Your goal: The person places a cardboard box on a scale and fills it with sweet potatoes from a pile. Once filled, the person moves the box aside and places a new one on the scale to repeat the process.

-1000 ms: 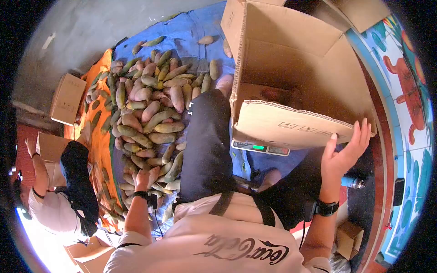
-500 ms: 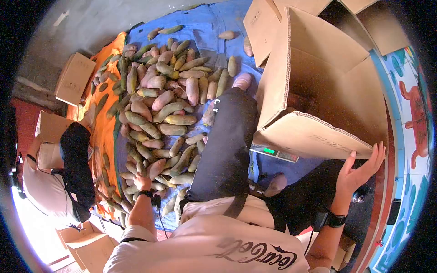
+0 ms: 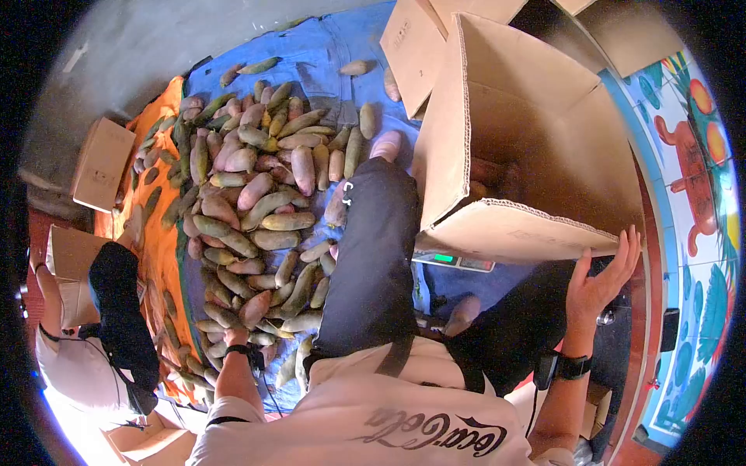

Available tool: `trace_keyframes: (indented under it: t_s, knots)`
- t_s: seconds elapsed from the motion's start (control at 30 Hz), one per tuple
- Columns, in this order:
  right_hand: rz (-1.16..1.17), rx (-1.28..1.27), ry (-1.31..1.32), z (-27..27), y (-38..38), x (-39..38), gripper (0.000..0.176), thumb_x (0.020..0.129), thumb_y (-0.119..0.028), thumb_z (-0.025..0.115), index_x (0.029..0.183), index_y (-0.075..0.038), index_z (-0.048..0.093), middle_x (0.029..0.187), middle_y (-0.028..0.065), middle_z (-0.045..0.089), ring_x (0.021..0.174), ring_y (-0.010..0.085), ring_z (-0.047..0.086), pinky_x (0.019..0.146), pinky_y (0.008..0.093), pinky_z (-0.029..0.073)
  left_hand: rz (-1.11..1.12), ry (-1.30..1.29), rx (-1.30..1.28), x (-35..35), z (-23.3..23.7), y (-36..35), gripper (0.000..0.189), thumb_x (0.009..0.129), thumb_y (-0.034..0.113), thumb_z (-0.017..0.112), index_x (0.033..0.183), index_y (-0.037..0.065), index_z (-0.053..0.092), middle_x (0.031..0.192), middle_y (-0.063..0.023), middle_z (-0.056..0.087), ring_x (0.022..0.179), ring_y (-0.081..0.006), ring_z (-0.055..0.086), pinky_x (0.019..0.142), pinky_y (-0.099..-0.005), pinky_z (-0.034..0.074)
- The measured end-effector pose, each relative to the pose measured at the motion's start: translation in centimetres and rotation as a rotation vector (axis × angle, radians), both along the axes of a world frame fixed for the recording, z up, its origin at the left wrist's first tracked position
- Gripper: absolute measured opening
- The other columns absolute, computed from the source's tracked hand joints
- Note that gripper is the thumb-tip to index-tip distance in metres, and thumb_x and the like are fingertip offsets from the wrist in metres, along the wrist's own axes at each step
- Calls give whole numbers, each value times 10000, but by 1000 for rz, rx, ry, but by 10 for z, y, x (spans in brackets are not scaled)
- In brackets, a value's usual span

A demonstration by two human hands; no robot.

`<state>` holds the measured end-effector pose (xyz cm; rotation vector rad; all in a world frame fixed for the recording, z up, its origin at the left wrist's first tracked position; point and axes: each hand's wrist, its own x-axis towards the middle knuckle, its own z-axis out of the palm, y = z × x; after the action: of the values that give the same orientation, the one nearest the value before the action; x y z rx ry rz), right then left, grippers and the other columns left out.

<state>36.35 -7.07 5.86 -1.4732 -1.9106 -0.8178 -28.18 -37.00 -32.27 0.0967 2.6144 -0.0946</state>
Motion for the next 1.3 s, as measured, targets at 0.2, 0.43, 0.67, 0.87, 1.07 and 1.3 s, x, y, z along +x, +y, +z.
trace_keyframes:
  t_s: [0.2, 0.43, 0.67, 0.87, 1.07, 1.3]
  knots:
    - [5, -2, -10, 2, 4, -4, 539, 878, -83, 560, 1367, -8, 346, 1421, 187, 369, 1344, 373, 303, 1108, 498, 232, 62, 69, 165, 17, 28, 13, 760, 742, 346, 693, 1297, 8, 299, 1213, -267, 491, 1159, -397, 492, 976, -429, 430]
    - [-8, 16, 16, -1, 4, -6, 580, 825, -62, 572, 1358, 6, 351, 1409, 204, 376, 1330, 388, 316, 1120, 506, 213, -53, -38, 27, 19, 36, 11, 790, 780, 480, 602, 1356, -8, 367, 1339, -230, 453, 1140, -381, 525, 1017, -432, 390]
    - [-4, 9, 37, 0, 3, -8, 587, 805, -48, 568, 1347, 19, 353, 1412, 199, 369, 1335, 382, 305, 1118, 500, 213, -983, 29, -445, 15, -24, 4, 352, 894, 321, 475, 1192, 144, 539, 1297, -88, 544, 1194, -263, 507, 907, -401, 427]
    - [-4, 1, 99, -1, 1, -8, 596, 772, -37, 571, 1328, 19, 365, 1406, 206, 369, 1325, 395, 308, 1103, 498, 223, -404, -258, 443, 51, 6, 86, 650, 650, 213, 784, 1203, -20, 534, 1012, -101, 666, 910, -220, 629, 784, -341, 484]
    - [10, 2, 132, -3, 1, -5, 589, 753, -45, 579, 1307, 9, 388, 1398, 219, 369, 1318, 402, 311, 1090, 506, 230, -242, -427, 981, 108, 155, 201, 506, 758, 169, 744, 1171, -62, 563, 993, -112, 636, 832, -172, 575, 741, -298, 467]
    - [34, 13, 157, -5, 1, -2, 633, 723, -51, 616, 1313, -23, 389, 1384, 208, 385, 1301, 402, 335, 1072, 534, 251, -451, -524, 1413, 190, 331, 272, 558, 846, 175, 677, 1316, -34, 461, 1167, -112, 588, 1009, -176, 571, 864, -272, 457]
